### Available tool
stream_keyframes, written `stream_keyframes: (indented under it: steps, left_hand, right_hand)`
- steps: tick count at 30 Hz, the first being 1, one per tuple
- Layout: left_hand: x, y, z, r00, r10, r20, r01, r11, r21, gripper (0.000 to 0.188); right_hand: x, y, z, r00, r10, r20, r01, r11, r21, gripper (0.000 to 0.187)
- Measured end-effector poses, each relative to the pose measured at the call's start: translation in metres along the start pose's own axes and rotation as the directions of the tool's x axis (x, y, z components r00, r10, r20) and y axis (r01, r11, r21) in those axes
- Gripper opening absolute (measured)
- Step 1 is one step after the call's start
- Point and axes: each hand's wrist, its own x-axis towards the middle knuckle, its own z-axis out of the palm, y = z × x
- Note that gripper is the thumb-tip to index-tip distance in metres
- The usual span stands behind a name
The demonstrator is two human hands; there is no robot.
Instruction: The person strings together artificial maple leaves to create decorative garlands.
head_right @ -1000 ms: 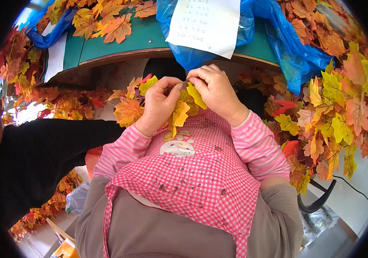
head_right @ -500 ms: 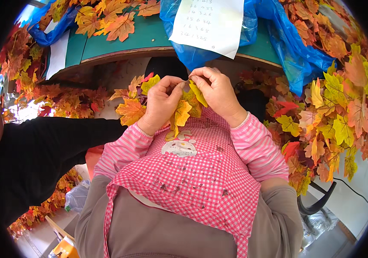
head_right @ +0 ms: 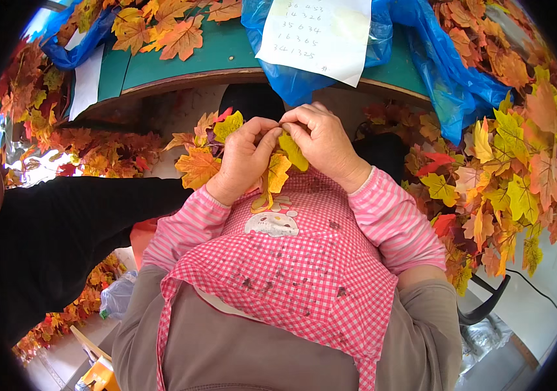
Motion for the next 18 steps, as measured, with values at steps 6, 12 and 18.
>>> stream_keyframes:
  steps: [6,12,18]
  left_hand:
    - [0.005,0.000,-0.007,0.994,0.014,0.107,-0.023,0.996,0.082,0.029]
    - [0.002,0.007,-0.008,0.981,0.086,0.175,-0.117,0.977,0.177,0.031]
    - [0.009,0.008,-0.014,0.972,0.227,0.061,-0.233,0.965,0.122,0.024]
  right_hand:
    - [-0.004,0.009,0.001,0.978,0.198,0.060,-0.207,0.938,0.280,0.014]
    - [0.005,0.009,-0.007,0.988,0.028,0.149,-0.047,0.992,0.119,0.013]
    - [-0.028,-0.011,0.001,0.994,-0.034,-0.102,0.040,0.998,0.056,0.029]
